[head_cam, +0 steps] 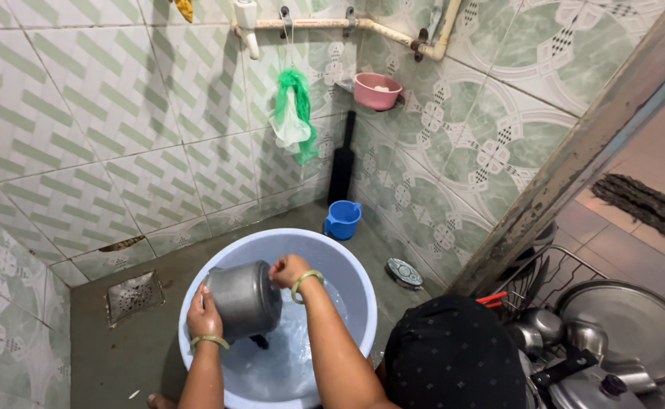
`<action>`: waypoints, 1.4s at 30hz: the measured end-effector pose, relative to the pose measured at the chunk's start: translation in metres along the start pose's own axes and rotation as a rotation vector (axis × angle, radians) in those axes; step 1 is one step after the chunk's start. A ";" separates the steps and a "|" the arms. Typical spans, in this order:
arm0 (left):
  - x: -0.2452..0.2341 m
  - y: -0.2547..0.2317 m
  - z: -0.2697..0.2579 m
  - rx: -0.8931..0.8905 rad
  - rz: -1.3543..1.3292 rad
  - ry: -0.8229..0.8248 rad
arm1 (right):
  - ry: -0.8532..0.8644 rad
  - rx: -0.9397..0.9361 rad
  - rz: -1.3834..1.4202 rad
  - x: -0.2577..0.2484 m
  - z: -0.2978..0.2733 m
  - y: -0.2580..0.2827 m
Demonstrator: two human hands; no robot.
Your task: The person washes a metal pot by hand in a large blue tub of water, scrubbing the inside and outside of the pot and its handle before setting it down.
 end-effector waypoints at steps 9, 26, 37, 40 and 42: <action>0.001 0.010 0.004 -0.051 0.035 0.006 | -0.099 0.106 0.083 0.007 -0.020 -0.021; -0.005 -0.004 -0.004 -0.060 0.038 -0.027 | -0.081 0.035 0.181 0.007 -0.021 -0.014; -0.005 -0.007 -0.006 -0.047 0.082 -0.031 | 0.142 0.035 0.189 0.012 -0.026 -0.013; -0.004 -0.005 -0.001 -0.003 0.048 -0.034 | 0.071 0.026 0.315 0.012 -0.026 -0.019; -0.002 0.003 0.001 -0.042 0.050 -0.012 | -0.012 0.036 0.325 0.009 -0.024 -0.025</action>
Point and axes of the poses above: each hand's wrist, its own z-axis towards the middle knuckle, its own x-axis out of the palm, y = z × x, the point moved 8 cm from there along z, towards the middle knuckle, and after that the axes turned 15 degrees about -x, right-handed, at the moved point
